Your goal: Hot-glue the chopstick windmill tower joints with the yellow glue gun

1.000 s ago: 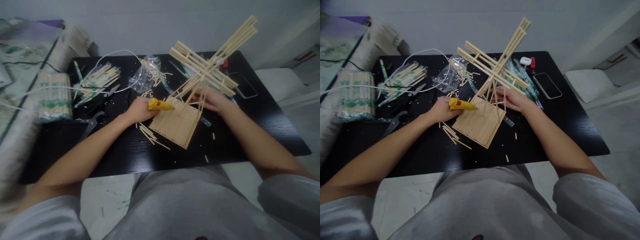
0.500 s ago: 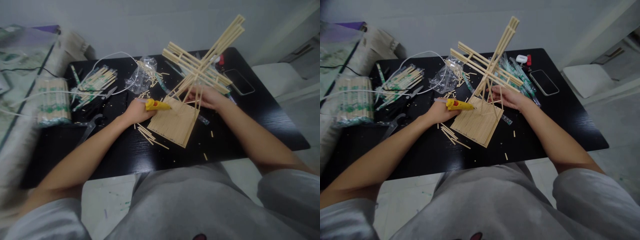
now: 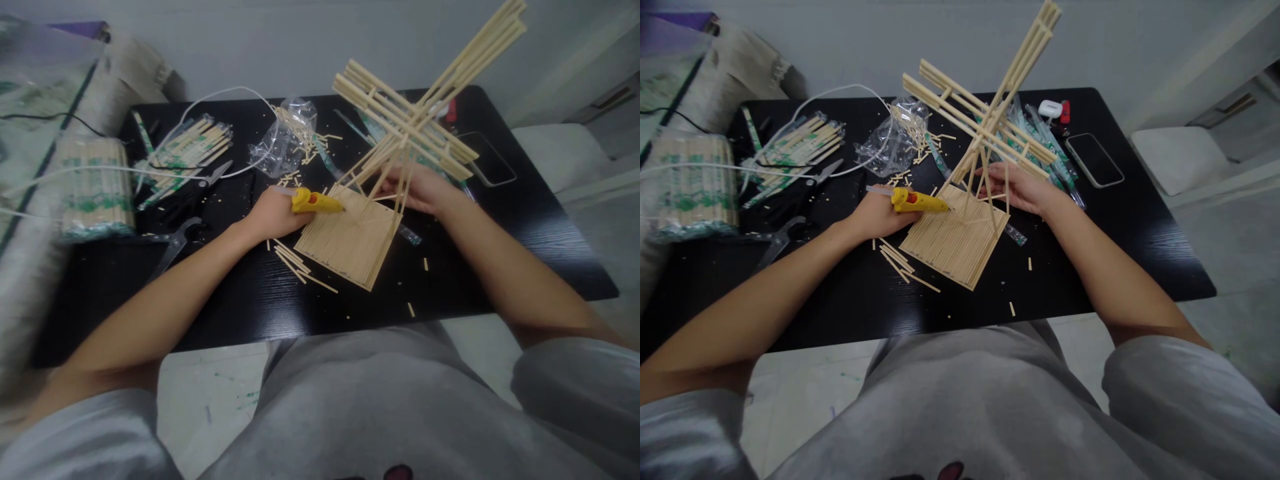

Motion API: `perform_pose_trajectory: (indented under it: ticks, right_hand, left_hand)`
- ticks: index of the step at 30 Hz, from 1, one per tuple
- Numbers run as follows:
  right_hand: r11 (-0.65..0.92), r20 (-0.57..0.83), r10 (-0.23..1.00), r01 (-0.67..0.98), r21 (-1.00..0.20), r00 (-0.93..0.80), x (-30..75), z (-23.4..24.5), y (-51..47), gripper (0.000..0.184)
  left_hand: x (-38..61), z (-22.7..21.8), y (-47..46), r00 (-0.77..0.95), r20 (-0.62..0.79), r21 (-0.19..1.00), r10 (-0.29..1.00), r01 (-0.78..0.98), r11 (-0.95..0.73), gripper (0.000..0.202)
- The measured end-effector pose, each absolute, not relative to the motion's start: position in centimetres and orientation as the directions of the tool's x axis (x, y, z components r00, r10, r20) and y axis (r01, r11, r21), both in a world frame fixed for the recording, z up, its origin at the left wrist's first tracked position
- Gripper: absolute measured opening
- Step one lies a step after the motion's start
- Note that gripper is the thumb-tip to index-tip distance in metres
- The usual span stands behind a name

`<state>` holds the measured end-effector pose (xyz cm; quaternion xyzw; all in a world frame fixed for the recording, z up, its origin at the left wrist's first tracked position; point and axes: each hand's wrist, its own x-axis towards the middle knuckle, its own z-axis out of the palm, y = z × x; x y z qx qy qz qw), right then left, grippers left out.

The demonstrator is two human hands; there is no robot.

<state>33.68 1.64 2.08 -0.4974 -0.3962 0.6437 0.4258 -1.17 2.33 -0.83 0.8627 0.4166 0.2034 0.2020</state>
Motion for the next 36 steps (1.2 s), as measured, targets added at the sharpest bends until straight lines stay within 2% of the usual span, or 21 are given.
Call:
perform_pose_trajectory:
  ticks: [6, 36]
  right_hand:
    - [-0.341, -0.322, 0.936, -0.146, -0.929, -0.142, 33.98, 1.89, 1.84, 0.014]
    - [-0.341, -0.324, 0.936, -0.133, -0.931, -0.133, 34.22, 1.61, 1.76, 0.021]
  left_hand:
    - [-1.24, -0.66, 2.36, 0.584, 0.173, 0.512, 0.793, 0.635, -0.579, 0.014]
    - [-1.16, -0.82, 2.39, 0.58, 0.197, 0.523, 0.791, 0.62, -0.585, 0.018]
